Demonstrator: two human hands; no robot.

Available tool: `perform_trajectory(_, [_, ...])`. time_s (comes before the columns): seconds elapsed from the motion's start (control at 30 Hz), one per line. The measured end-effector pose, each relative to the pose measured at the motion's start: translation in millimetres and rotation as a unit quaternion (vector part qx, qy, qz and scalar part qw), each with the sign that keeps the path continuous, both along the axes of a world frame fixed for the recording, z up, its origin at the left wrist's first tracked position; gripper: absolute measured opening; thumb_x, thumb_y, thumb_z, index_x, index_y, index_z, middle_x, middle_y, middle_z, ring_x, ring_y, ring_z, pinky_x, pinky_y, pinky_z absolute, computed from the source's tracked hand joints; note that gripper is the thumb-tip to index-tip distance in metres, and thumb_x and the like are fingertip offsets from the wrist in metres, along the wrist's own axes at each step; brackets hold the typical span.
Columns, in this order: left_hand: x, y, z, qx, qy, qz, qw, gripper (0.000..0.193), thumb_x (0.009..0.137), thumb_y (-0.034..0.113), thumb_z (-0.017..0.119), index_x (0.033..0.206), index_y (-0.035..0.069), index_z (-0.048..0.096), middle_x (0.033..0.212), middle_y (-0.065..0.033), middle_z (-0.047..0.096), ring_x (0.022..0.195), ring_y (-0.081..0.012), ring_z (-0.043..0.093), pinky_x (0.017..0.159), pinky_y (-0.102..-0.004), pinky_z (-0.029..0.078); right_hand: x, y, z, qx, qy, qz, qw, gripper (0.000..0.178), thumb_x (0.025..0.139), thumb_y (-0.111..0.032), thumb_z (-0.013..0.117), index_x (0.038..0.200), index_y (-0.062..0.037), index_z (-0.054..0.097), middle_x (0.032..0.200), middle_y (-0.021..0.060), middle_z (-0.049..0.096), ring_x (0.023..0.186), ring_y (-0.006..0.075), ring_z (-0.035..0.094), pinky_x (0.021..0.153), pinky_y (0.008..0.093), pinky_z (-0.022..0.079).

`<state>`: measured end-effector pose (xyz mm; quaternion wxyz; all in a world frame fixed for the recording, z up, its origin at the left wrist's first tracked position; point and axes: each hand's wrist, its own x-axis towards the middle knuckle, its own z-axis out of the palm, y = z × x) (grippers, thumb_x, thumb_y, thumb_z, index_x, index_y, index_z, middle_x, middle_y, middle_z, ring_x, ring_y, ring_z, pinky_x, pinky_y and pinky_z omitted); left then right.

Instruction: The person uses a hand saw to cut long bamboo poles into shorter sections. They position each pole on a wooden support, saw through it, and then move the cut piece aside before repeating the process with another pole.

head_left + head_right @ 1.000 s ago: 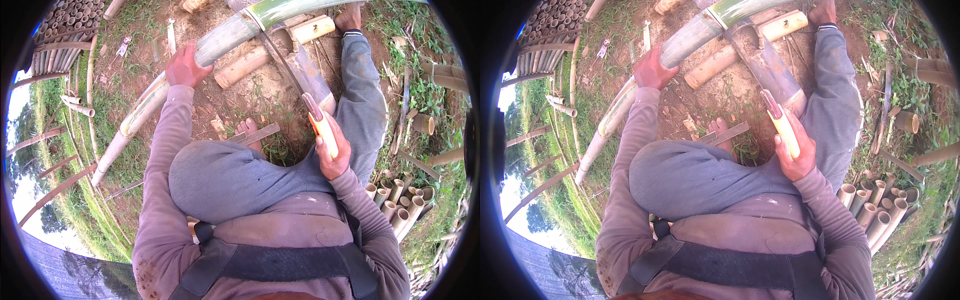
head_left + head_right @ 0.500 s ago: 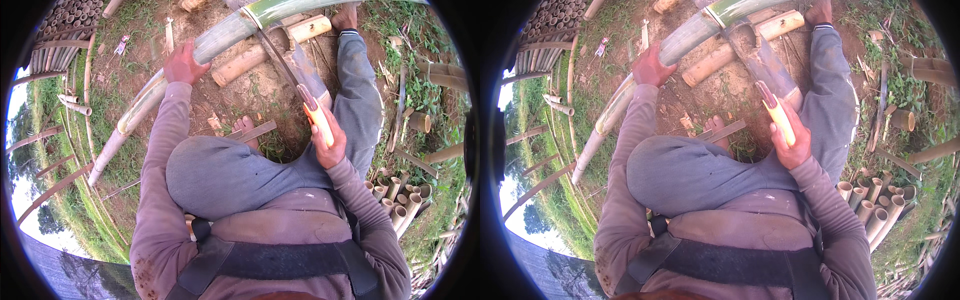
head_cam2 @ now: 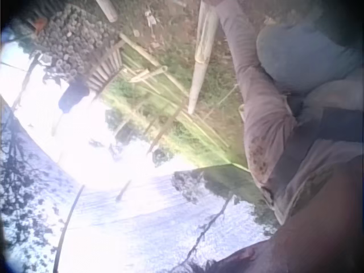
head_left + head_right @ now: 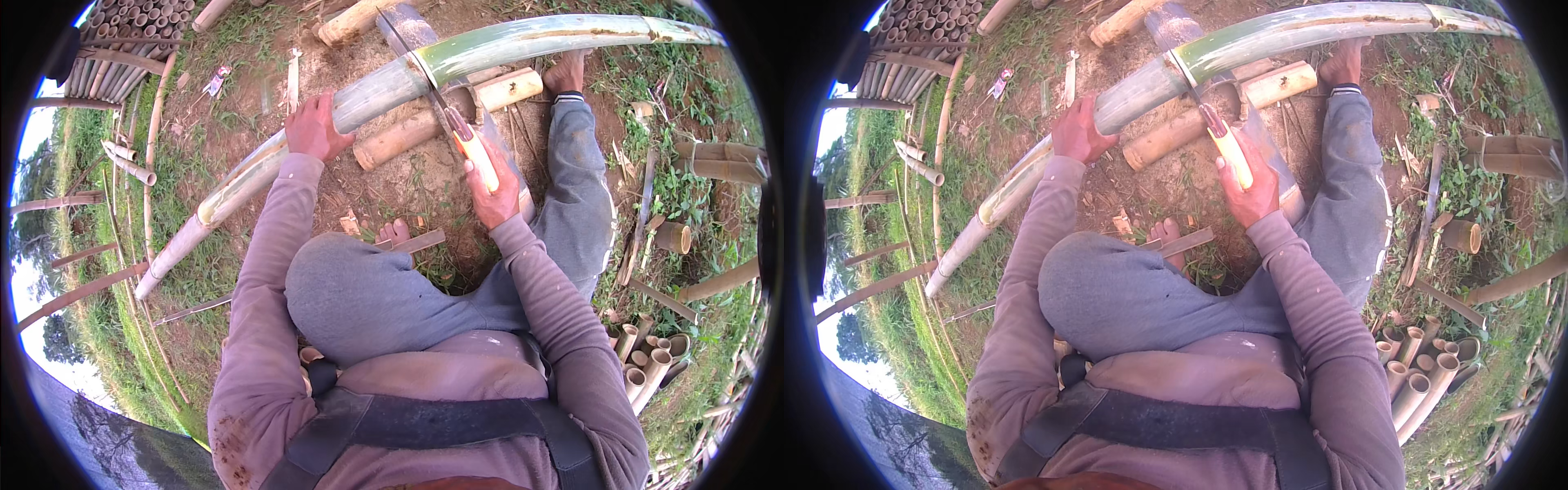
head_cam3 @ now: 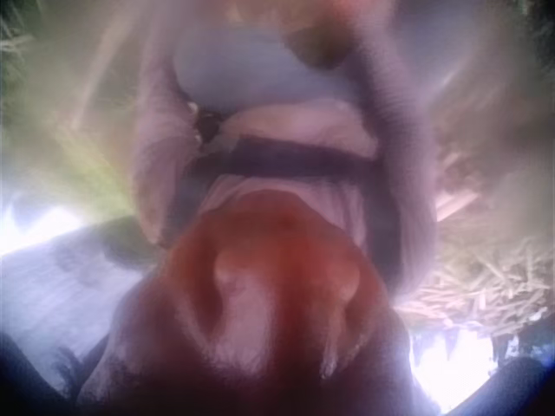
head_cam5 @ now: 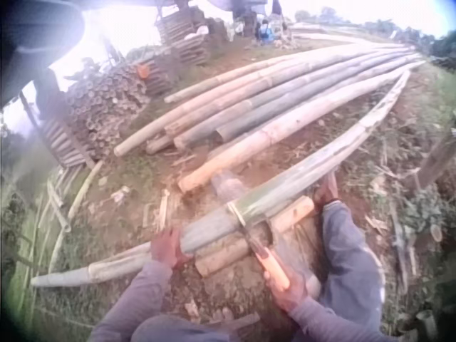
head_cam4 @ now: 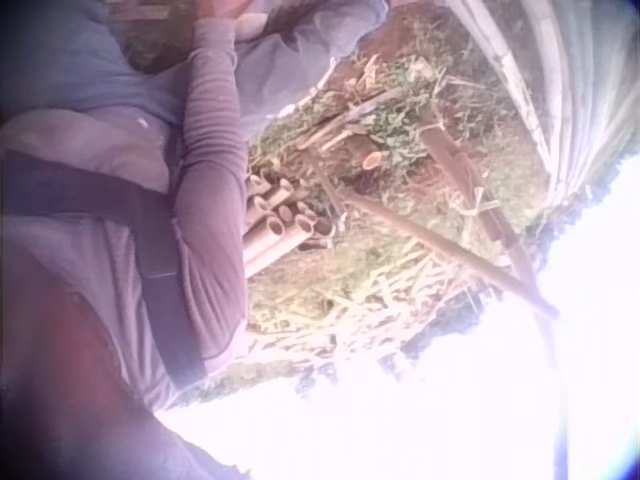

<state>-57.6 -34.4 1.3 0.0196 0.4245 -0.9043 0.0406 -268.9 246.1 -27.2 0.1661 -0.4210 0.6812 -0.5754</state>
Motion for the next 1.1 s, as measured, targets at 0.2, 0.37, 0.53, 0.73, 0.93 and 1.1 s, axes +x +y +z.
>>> perform_trajectory(0.2, [-15,-12,25,0.130,-0.045,0.005,0.991,0.105,0.067,0.053,0.094,0.152,0.010,0.051,0.139,-0.0171,0.067,0.125,-0.0386,0.067,0.108,-0.0499,0.052,2,4,-4,0.002,0.015,0.013,1.000,0.054,0.099,-0.013,0.073,0.148,0.0013,0.058,0.138,0.0238,0.070,0.126,0.0323,0.071,0.105,0.0401,0.055])
perform_trajectory(0.37, [-22,-4,20,0.138,-0.031,0.036,0.989,0.096,0.068,0.050,0.093,0.147,0.011,0.055,0.137,-0.0146,0.069,0.123,-0.0367,0.068,0.106,-0.0502,0.053,4,3,13,0.011,-0.007,0.012,1.000,0.055,0.098,-0.012,0.073,0.149,0.0029,0.057,0.140,0.0253,0.068,0.127,0.0349,0.070,0.106,0.0406,0.055])
perform_trajectory(0.53, [-7,24,-6,0.011,0.030,0.008,0.999,0.091,0.069,0.045,0.094,0.145,0.013,0.057,0.135,-0.0113,0.069,0.125,-0.0322,0.067,0.108,-0.0475,0.050,15,52,61,0.039,0.050,0.021,0.998,0.054,0.099,-0.009,0.070,0.149,0.0052,0.056,0.140,0.0265,0.068,0.128,0.0358,0.070,0.107,0.0401,0.054])
perform_trajectory(0.73, [0,44,-24,-0.030,0.078,-0.012,0.996,0.089,0.069,0.043,0.095,0.144,0.013,0.058,0.134,-0.0101,0.069,0.124,-0.0308,0.067,0.109,-0.0469,0.049,26,117,58,0.062,0.032,0.024,0.997,0.052,0.099,-0.006,0.067,0.148,0.0076,0.056,0.142,0.0266,0.067,0.131,0.0370,0.068,0.108,0.0418,0.054])
perform_trajectory(0.93, [-7,36,-10,0.026,0.057,-0.008,0.998,0.090,0.068,0.044,0.095,0.144,0.011,0.059,0.133,-0.0120,0.069,0.123,-0.0318,0.068,0.105,-0.0461,0.052,7,6,20,0.019,0.077,-0.006,0.997,0.052,0.098,-0.009,0.073,0.147,0.0043,0.059,0.143,0.0252,0.067,0.128,0.0377,0.070,0.106,0.0411,0.056])
perform_trajectory(1.1, [1,26,-9,0.045,0.057,-0.008,0.997,0.090,0.069,0.045,0.094,0.145,0.011,0.059,0.133,-0.0122,0.070,0.122,-0.0318,0.068,0.106,-0.0453,0.053,21,79,34,0.062,-0.003,0.012,0.998,0.053,0.100,-0.008,0.069,0.149,0.0052,0.056,0.144,0.0258,0.066,0.131,0.0354,0.068,0.109,0.0408,0.053])
